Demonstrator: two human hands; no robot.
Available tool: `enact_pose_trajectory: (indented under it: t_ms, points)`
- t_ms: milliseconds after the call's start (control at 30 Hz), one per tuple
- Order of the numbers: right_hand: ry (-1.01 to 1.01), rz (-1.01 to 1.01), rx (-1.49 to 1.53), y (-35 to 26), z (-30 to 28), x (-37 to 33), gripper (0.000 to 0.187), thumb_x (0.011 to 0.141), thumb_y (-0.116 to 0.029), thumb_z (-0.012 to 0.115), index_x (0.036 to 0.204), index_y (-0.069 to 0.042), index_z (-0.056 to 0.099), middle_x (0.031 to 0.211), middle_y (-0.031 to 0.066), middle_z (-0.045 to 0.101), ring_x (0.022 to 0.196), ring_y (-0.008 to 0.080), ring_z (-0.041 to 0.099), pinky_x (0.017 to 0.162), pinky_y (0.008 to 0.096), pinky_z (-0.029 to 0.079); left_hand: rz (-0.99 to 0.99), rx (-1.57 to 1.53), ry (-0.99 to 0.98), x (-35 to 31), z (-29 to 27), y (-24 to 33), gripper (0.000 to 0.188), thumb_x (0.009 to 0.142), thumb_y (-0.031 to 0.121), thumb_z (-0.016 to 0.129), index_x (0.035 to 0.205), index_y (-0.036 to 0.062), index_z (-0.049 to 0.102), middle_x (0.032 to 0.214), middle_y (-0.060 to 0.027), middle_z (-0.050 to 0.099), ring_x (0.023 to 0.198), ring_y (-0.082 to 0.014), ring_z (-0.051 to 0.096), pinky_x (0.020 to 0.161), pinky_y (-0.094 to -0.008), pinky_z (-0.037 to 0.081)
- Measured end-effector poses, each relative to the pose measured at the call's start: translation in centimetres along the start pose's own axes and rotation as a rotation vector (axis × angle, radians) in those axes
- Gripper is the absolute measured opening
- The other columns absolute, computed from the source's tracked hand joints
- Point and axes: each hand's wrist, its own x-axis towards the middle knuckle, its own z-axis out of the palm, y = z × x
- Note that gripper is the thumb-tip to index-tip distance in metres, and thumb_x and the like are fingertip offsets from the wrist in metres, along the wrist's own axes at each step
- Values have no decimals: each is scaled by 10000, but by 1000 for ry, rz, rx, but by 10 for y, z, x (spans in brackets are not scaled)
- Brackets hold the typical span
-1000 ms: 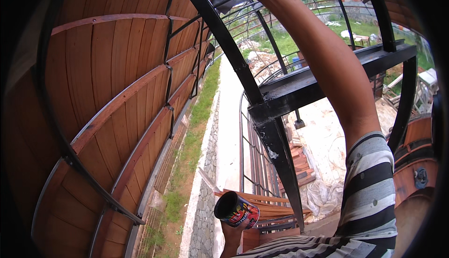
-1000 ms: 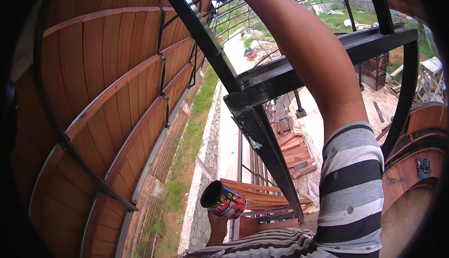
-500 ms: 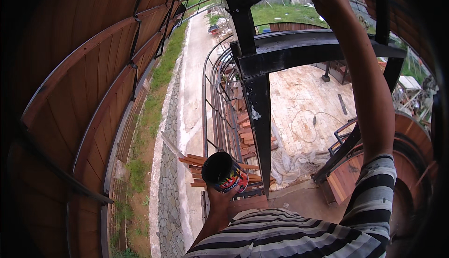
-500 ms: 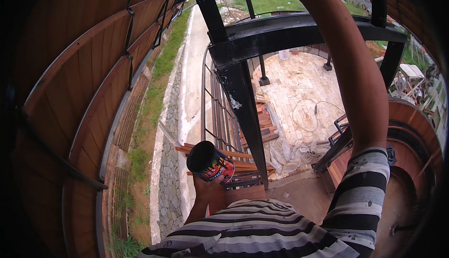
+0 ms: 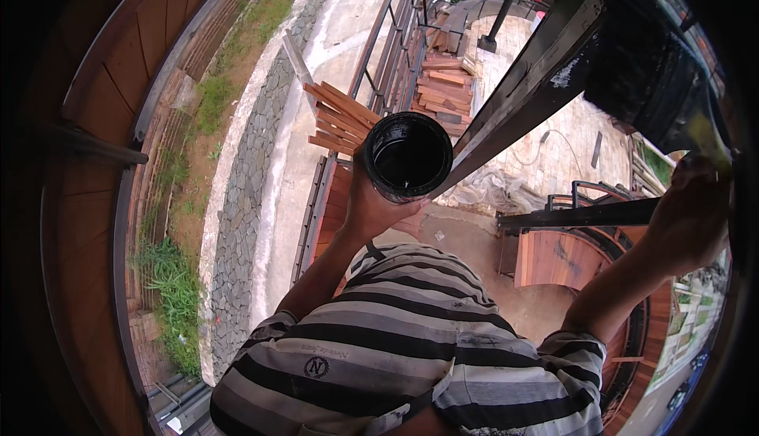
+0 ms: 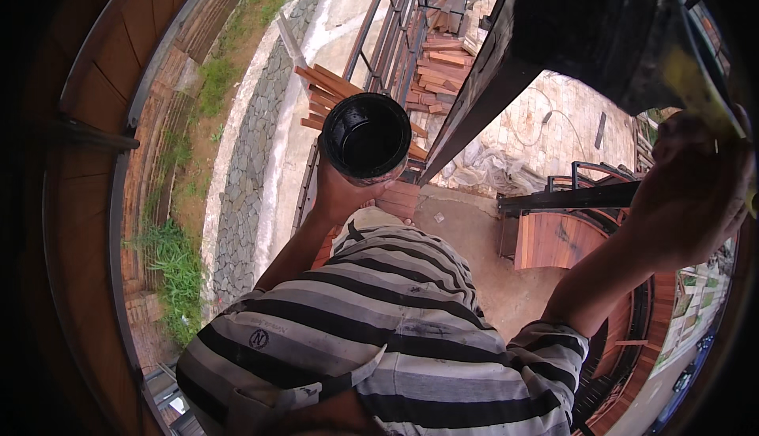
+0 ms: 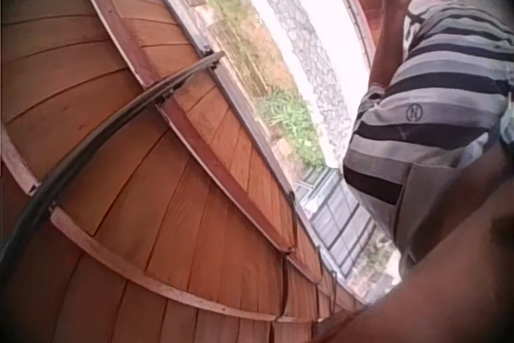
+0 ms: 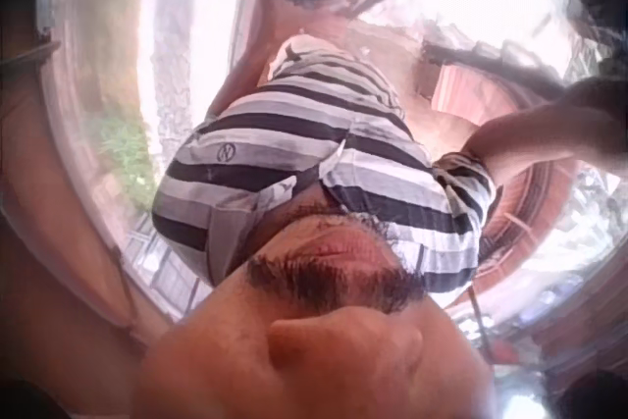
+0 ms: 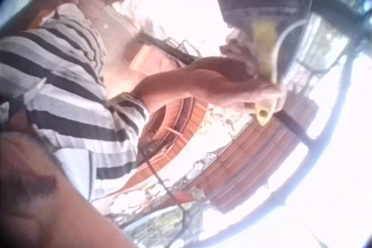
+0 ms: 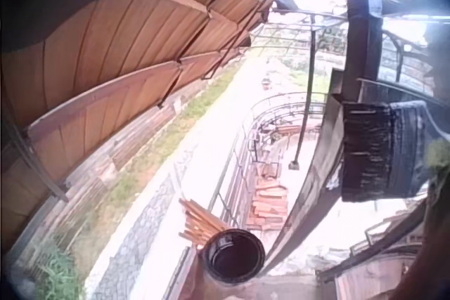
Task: The person paints black metal support beams of a curved wooden structure using a paintbrush and a can of black paint. They repeatedly dip the brush into the can and apply paint to various sections of the frame while standing on the wooden floor.
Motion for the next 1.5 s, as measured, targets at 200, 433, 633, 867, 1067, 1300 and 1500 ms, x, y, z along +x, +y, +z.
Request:
enact_pose_trajectory:
  t_ms: [200,433,633,867,1067,1300,1500]
  points:
    - [65,418,-64,56,104,-108,362,986,-100,756,1226,88,561,1024,267,720,688,215,724,583,273,587,26,101,13,-6,-2,7,1245,538,199,1025,1551,32,319,1475,-211,470,1386,-394,497,1176,-496,399]
    - [-415,497,-389,70,119,-110,304,870,-87,842,1131,-16,704,1034,106,771,845,231,771,732,311,596,171,204,-14,-1,-2,-1,1281,539,303,1078,1535,16,326,1444,-204,507,1364,-368,533,1149,-484,440]
    - [-721,365,-641,81,137,-109,542,643,18,723,1158,-148,719,1066,56,759,848,287,751,664,384,606,298,167,-12,7,3,1,1220,608,261,1049,1544,19,305,1460,-218,512,1368,-410,523,1150,-516,434]
    - [-755,373,-706,92,148,-116,554,635,28,706,1158,-151,735,1078,33,762,887,248,742,662,372,607,319,167,-37,10,4,-5,1216,627,338,1036,1542,22,301,1436,-245,495,1333,-450,527,1131,-544,433]
    - [-793,437,-691,99,138,-122,565,612,27,717,1151,-142,744,1050,30,757,855,249,727,667,379,599,277,124,-92,9,4,-3,1186,657,317,1028,1543,20,298,1448,-217,530,1363,-408,537,1142,-519,440]
    - [-727,547,-638,96,123,-142,461,650,11,767,1099,-90,753,997,74,760,835,283,727,711,382,590,128,130,-283,-2,9,-11,1253,617,320,1011,1584,48,262,1518,-242,426,1441,-452,427,1224,-542,368]
    - [-531,643,-560,98,114,-159,385,688,-19,852,1057,-66,753,972,93,764,783,287,720,689,378,576,-5,42,-370,-12,27,-29,1276,582,279,994,1595,63,250,1546,-228,391,1455,-444,410,1244,-521,360]
